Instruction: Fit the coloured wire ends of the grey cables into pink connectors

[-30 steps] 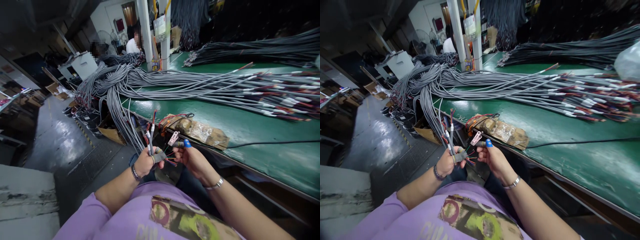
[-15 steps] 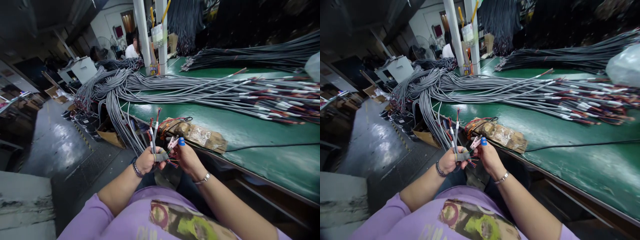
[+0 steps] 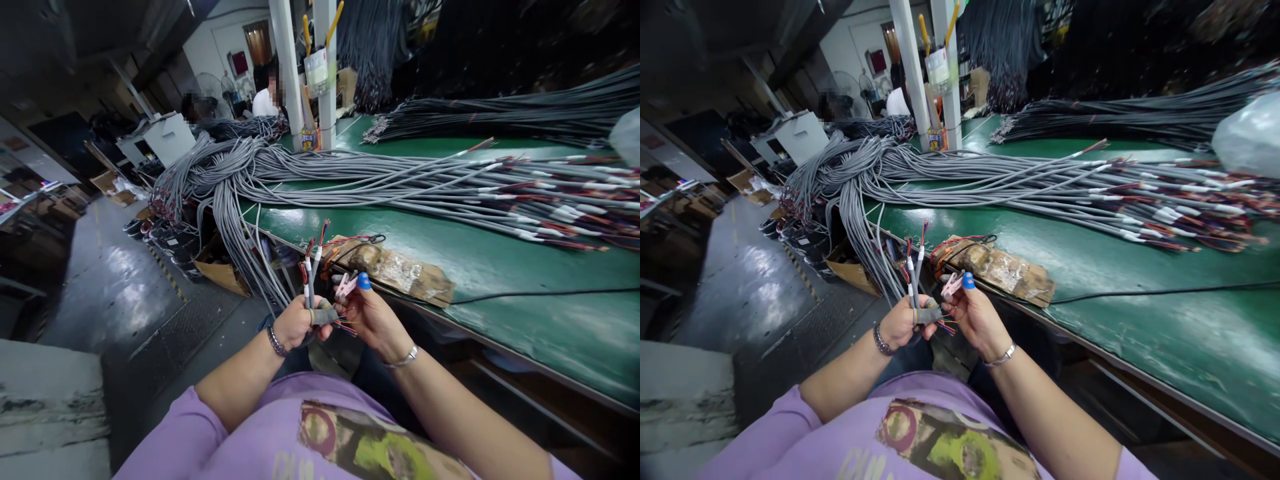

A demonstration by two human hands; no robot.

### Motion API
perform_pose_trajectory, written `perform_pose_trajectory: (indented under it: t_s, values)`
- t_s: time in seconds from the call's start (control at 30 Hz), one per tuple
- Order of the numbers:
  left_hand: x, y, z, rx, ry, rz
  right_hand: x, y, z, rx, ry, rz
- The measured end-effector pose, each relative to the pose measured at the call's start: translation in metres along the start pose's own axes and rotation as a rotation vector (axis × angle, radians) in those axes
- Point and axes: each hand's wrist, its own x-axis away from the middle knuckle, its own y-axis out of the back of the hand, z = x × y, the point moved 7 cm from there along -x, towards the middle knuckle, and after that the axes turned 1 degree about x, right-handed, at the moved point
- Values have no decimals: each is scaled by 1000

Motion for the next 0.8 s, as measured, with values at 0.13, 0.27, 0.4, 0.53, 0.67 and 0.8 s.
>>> perform_pose_trajectory:
  t_s: [0.13, 0.27, 0.4, 0.53, 0.67, 0.8]
  values:
    - [2, 1, -3, -17, -7, -11, -1, -2, 5, -8, 45, -36]
    - [0, 0, -3, -7, -2, -16, -2, -1, 6, -14, 79, -77]
    - [-1, 0, -2, 9, 4, -18, -1, -2, 2, -8, 40, -50]
    - [2, -1, -4, 7, -15, -12, 3, -4, -1, -3, -41, 24]
    - [11, -1, -5, -30, -78, -15, 7, -7, -2, -1, -114, 81]
    - [21, -3, -6, -49, -154, -73, 10, -8, 1, 40, -86, 75]
